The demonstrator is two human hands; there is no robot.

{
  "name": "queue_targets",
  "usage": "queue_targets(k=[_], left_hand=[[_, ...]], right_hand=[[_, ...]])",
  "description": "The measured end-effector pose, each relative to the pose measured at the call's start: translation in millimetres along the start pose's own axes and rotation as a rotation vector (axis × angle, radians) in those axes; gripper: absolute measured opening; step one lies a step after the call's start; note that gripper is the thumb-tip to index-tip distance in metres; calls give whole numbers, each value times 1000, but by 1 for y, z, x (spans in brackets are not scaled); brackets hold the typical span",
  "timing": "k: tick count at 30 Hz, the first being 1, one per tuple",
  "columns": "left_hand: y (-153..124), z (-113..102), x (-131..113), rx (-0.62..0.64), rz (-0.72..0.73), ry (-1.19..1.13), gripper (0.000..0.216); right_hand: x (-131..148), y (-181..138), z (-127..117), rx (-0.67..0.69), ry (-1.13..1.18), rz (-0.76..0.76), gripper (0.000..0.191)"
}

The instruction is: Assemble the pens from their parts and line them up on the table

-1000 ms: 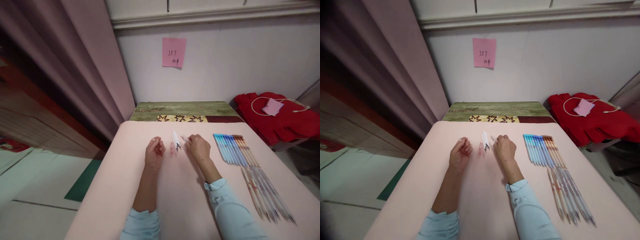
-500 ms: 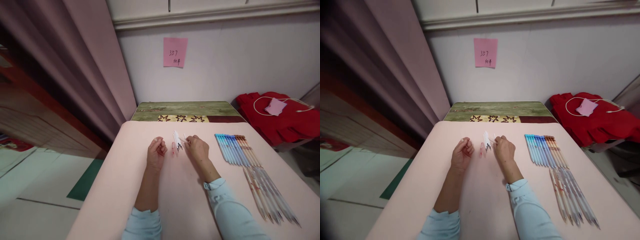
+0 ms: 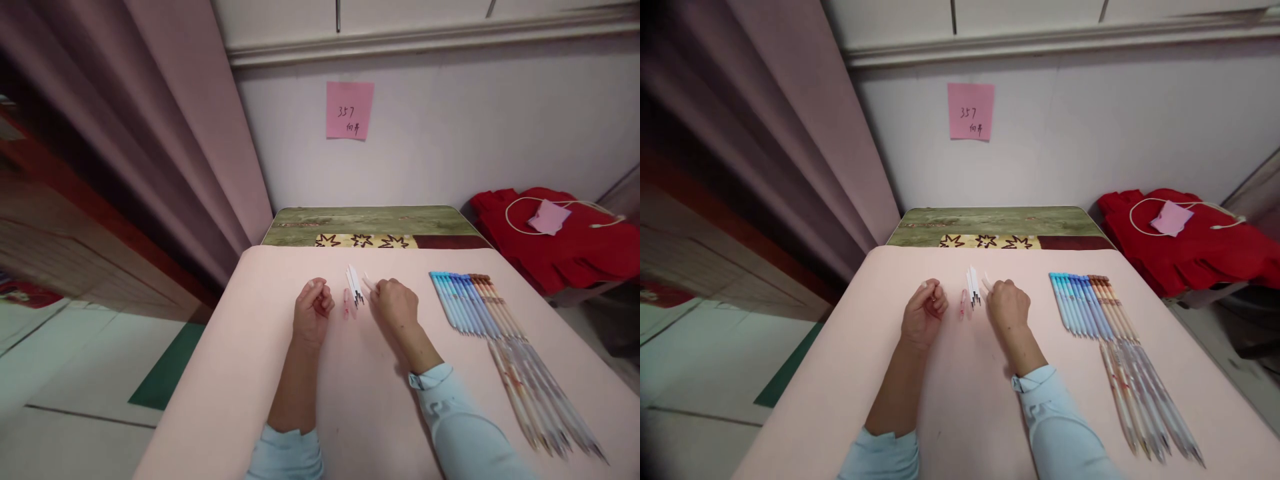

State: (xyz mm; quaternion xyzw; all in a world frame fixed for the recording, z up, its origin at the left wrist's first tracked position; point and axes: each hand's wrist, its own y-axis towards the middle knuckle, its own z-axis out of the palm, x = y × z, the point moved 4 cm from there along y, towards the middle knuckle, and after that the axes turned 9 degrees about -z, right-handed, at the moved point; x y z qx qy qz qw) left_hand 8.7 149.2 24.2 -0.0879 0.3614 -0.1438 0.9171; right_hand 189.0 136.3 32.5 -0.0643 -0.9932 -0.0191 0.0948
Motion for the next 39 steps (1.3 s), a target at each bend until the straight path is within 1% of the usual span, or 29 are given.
queue_targets(k=[4, 9, 12, 19, 21, 23, 25, 28, 30, 33, 36, 39], left_hand=[[0, 0, 1, -3, 0, 16, 24], [0, 1, 1, 4, 2, 30, 23], [-1, 2, 2, -1, 5, 37, 23], [-1, 3, 4, -4, -10, 88, 25], [0, 3, 5, -11, -9, 116, 26], [1, 3, 6, -21, -3, 162, 27], [1, 5, 8, -40, 5, 223, 29], [0, 9, 11, -57, 9, 304, 33], [-1, 10, 13, -55, 15, 333, 31], [-2, 9, 15, -50, 16, 330, 31], [0, 5, 13, -53, 31, 316, 32], [1, -1, 6, -116, 98, 277, 34]], right_hand=[[-1, 1, 0, 0, -15, 7, 29], [0, 0, -5, 58, -13, -9, 31], [0, 1, -6, 67, -27, -20, 30], [-2, 2, -7, 30, -14, -36, 28], [-3, 2, -11, -8, 15, -23, 27], [-3, 1, -18, -74, 93, -9, 24], [0, 1, -22, -125, 261, -49, 20], [15, -2, -21, -109, 606, -174, 24], [25, -5, -18, -78, 766, -231, 30], [36, -9, -13, -60, 863, -288, 36], [39, -10, -10, -60, 933, -342, 35], [37, -8, -6, -44, 1038, -362, 30]])
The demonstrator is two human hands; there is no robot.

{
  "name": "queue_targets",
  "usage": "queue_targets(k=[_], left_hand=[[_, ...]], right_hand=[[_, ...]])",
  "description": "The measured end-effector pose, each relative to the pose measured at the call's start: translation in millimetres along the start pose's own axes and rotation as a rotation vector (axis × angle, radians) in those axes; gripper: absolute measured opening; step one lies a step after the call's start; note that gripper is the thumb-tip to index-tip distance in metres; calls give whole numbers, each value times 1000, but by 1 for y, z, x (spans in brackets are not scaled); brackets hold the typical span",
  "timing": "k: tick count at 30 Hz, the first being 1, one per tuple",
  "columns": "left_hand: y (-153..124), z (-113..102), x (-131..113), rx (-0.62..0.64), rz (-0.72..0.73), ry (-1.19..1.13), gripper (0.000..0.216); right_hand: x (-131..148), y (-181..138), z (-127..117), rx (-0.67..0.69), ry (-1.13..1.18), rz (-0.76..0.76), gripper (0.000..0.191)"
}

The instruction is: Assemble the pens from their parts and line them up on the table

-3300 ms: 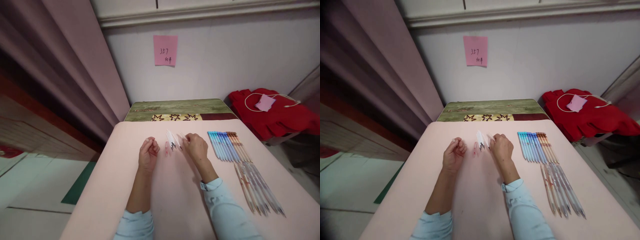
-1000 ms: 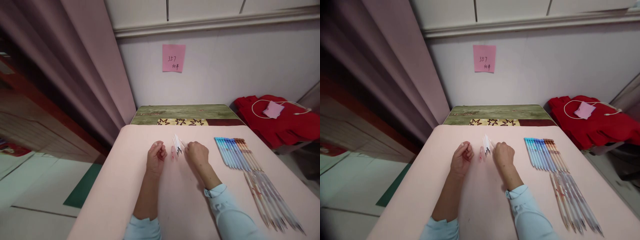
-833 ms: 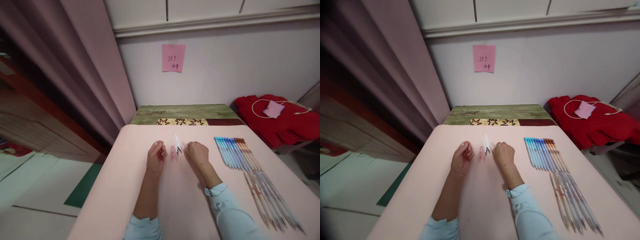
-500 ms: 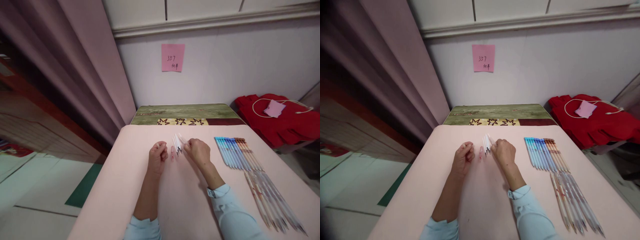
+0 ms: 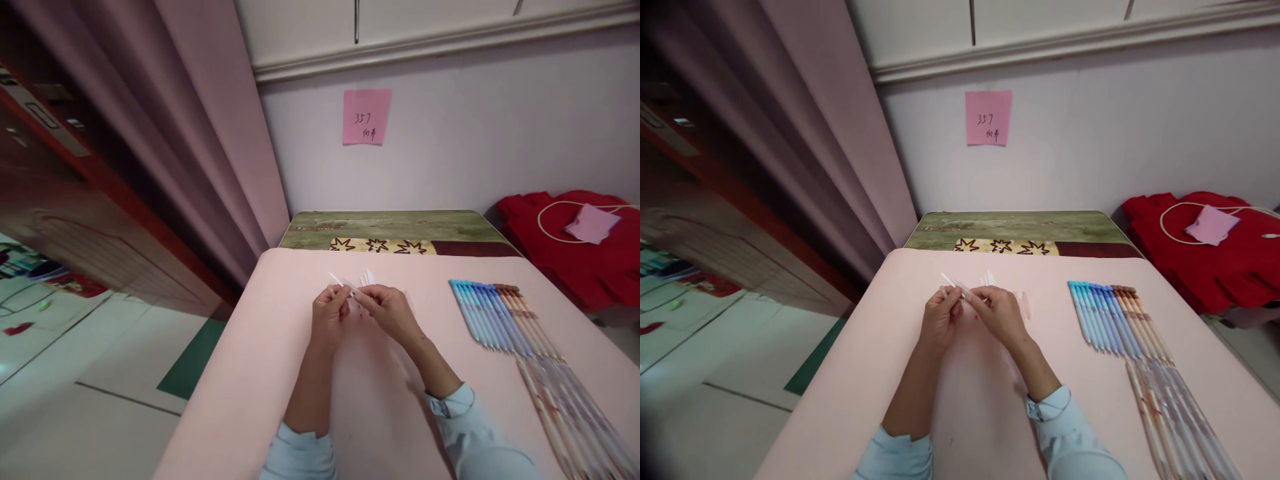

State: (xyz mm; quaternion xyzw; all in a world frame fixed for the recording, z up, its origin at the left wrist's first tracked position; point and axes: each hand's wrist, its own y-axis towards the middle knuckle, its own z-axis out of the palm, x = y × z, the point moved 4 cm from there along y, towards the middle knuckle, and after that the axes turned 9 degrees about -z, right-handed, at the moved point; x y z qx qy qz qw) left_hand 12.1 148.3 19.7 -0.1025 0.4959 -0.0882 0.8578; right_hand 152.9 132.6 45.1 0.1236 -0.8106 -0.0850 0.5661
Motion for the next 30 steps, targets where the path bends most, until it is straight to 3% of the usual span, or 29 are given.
queue_targets(k=[6, 8, 13, 17, 21, 30], left_hand=[[-1, -6, -9, -42, 21, -117, 34], [-3, -3, -10, -29, 43, -55, 33], [-3, 3, -5, -2, 33, 75, 33], [3, -13, -13, -130, 69, -142, 37], [5, -31, -26, -256, 174, -313, 39], [5, -24, -23, -189, 155, -296, 35]], right_hand=[[0, -1, 1, -54, 104, 3, 37], [3, -1, 2, -79, 96, -9, 43], [2, -1, 4, -50, 106, -14, 37], [-4, -1, 0, -23, 114, 14, 35], [-4, -3, 5, 114, 95, 22, 30], [-3, -5, 9, 132, -29, 8, 28]])
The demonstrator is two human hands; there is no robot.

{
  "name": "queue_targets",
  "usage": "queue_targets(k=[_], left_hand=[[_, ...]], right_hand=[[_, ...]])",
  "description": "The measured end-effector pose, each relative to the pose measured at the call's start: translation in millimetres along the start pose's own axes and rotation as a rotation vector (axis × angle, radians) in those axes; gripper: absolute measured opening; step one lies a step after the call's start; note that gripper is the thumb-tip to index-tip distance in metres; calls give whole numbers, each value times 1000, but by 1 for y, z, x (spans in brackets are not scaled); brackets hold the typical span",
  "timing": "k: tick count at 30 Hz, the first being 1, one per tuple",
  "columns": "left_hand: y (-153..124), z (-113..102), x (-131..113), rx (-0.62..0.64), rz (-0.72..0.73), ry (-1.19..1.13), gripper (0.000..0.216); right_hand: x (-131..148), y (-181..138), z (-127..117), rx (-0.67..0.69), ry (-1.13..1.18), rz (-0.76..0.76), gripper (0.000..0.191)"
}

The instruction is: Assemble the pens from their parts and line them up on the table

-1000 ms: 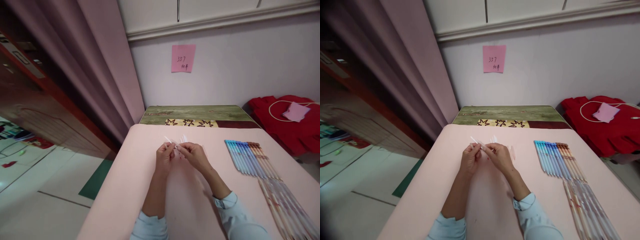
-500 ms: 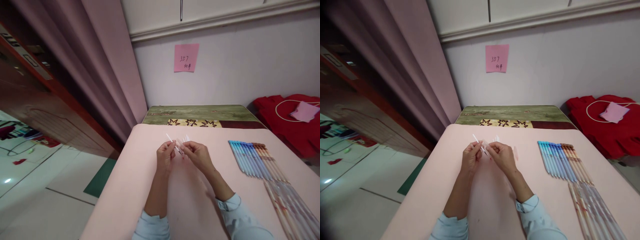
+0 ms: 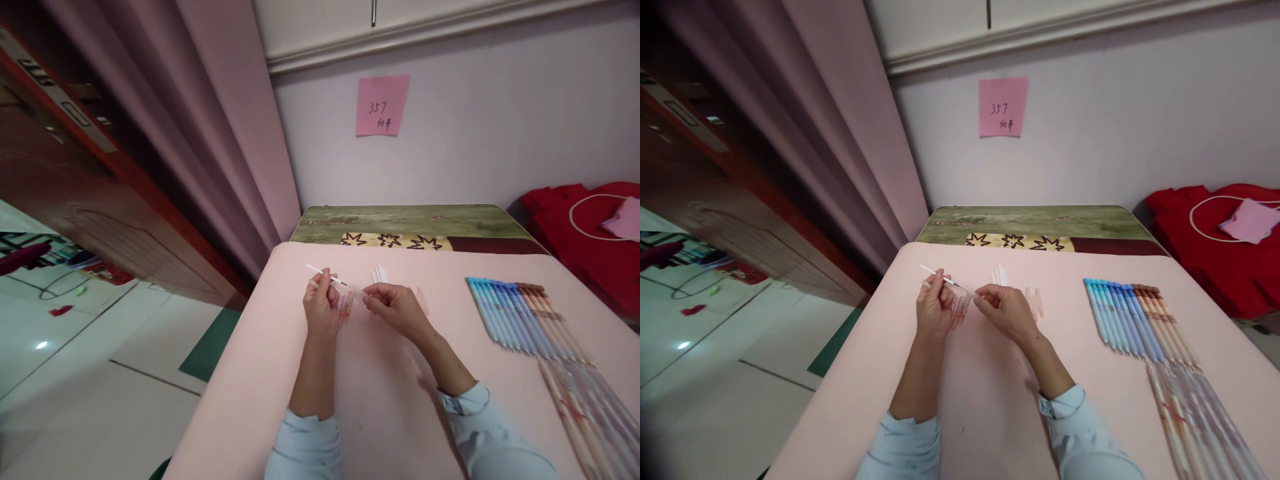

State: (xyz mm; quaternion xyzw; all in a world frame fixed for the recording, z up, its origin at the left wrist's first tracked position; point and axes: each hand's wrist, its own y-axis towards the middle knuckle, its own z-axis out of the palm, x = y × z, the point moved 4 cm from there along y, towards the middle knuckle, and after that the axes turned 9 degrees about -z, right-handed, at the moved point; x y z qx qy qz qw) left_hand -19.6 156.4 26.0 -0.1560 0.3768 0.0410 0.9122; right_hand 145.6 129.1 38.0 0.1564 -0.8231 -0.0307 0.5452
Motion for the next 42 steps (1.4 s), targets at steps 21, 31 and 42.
queue_targets(k=[21, 31, 42], left_hand=[[2, -1, 1, -8, 0, 30, 36], [-7, 9, 6, 50, -60, 81, 37], [-9, 15, 17, 175, -157, 145, 34]], right_hand=[[5, 1, 0, 28, -4, -8, 27], [2, 1, 3, 35, 41, -21, 31], [-11, 3, 8, -70, 428, 50, 34]])
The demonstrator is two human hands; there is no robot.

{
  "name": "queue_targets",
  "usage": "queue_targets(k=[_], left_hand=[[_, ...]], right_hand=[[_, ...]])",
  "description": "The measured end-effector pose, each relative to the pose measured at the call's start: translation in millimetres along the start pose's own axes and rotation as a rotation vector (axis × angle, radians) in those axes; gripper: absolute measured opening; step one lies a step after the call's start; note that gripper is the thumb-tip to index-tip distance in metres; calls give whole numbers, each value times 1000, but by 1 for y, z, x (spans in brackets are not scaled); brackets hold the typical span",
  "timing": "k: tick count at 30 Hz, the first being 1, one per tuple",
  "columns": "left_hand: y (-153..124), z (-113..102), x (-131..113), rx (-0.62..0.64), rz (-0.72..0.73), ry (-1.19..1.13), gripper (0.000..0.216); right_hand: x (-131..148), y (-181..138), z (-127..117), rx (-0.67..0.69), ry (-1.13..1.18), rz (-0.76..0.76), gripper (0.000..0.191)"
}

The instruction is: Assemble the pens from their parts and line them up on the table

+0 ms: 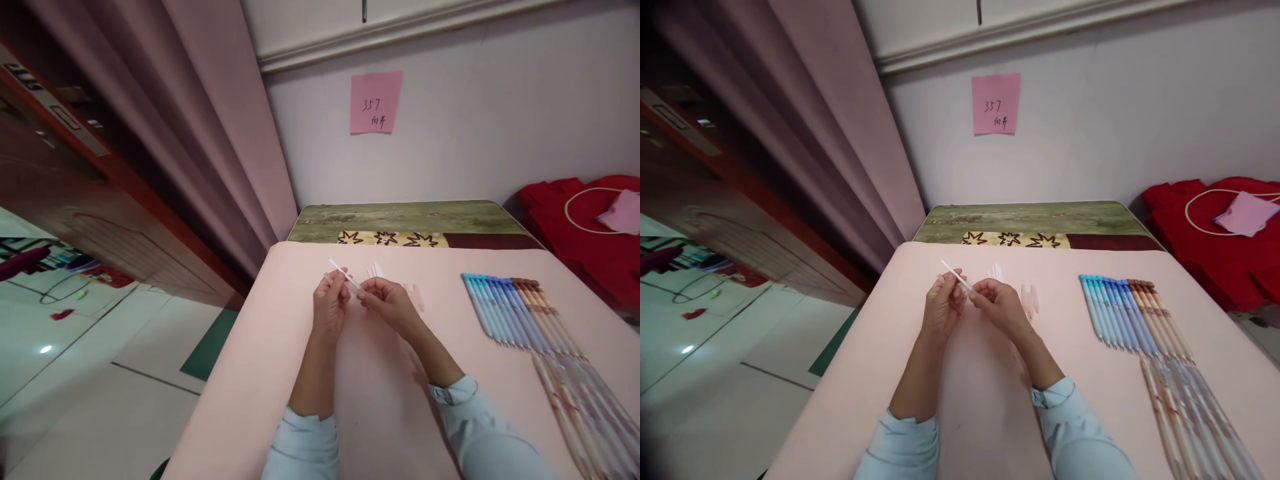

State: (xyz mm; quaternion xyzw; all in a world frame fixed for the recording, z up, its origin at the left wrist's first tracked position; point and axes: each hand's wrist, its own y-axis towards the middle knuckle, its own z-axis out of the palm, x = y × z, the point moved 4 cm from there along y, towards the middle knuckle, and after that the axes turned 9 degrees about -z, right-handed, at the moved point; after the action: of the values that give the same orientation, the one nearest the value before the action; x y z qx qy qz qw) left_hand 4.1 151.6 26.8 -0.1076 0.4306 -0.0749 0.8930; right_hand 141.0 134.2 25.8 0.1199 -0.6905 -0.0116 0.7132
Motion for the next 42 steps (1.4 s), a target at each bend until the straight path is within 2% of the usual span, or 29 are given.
queue_targets(k=[3, 6, 10, 13, 18, 27, 31, 33, 37, 42], left_hand=[[4, -2, -1, 46, -13, -175, 27], [7, -8, -3, 13, -22, -287, 16], [6, -12, -9, -70, 22, -361, 19], [3, -10, -13, -84, 32, -408, 23], [1, -8, -15, -91, 32, -428, 25], [3, -9, -12, -43, 77, -375, 24], [1, -5, -10, 1, 91, -291, 17], [-1, -1, -8, 24, 74, -225, 16], [-4, 4, -3, 35, 30, -129, 28], [-4, 5, -2, 22, 26, -131, 19]], right_hand=[[1, 0, -3, -32, 72, 22, 36], [1, 0, -7, -19, 70, 29, 34], [-4, 0, -12, 75, -13, 48, 31], [-9, -1, -13, 148, -101, 52, 29], [-12, -1, -13, 153, -222, 31, 27], [-9, -1, -10, 160, -267, -4, 25], [-6, -1, -6, 105, -248, -6, 24], [-5, -1, -4, 33, -183, -20, 24], [-6, 0, 0, -141, -52, -25, 28], [-8, -1, 4, -243, 87, 9, 39]])
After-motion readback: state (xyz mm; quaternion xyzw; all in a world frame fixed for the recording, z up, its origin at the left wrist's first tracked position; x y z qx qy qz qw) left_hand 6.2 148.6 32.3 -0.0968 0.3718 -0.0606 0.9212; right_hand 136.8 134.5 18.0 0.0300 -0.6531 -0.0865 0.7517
